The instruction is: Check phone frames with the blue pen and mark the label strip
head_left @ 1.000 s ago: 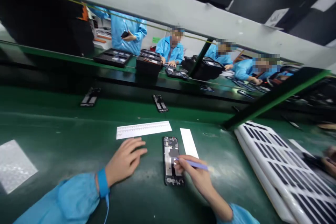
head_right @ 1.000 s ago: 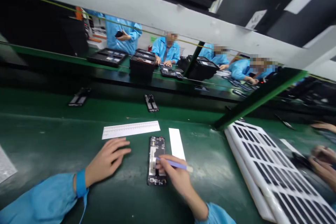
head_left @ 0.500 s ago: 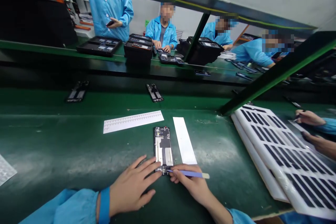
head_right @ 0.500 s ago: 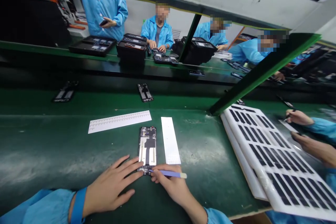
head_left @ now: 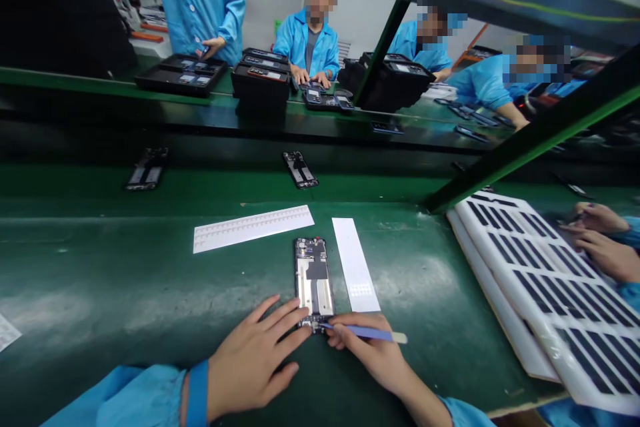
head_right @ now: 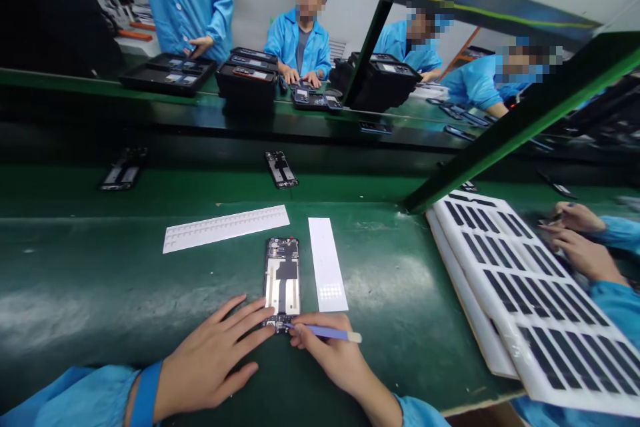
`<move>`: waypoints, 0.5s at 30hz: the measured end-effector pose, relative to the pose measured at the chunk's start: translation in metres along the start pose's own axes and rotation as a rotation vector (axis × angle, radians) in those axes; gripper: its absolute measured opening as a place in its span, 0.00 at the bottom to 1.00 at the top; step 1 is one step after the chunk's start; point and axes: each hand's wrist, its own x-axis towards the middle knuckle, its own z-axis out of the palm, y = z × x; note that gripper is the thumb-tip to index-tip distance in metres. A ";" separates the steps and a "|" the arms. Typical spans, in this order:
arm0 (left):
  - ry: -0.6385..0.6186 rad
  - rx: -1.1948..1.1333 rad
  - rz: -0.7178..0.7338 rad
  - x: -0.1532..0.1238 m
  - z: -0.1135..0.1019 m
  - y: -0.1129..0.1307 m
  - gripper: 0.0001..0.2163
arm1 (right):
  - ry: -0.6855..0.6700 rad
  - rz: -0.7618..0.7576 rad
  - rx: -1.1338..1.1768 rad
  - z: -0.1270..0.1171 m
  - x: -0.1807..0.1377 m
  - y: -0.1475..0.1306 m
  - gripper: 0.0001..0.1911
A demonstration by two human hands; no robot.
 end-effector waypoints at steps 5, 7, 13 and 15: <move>0.047 -0.023 0.011 0.000 0.001 0.000 0.25 | -0.002 -0.003 -0.009 -0.001 0.001 0.000 0.09; 0.050 -0.021 0.012 0.000 0.001 0.000 0.26 | -0.006 0.002 -0.018 -0.001 0.001 0.001 0.09; 0.028 0.025 0.024 -0.001 0.002 -0.001 0.27 | -0.008 0.000 -0.020 -0.001 0.002 0.003 0.10; 0.048 0.025 0.028 -0.001 0.002 -0.001 0.27 | -0.008 -0.001 -0.027 -0.001 0.002 0.003 0.10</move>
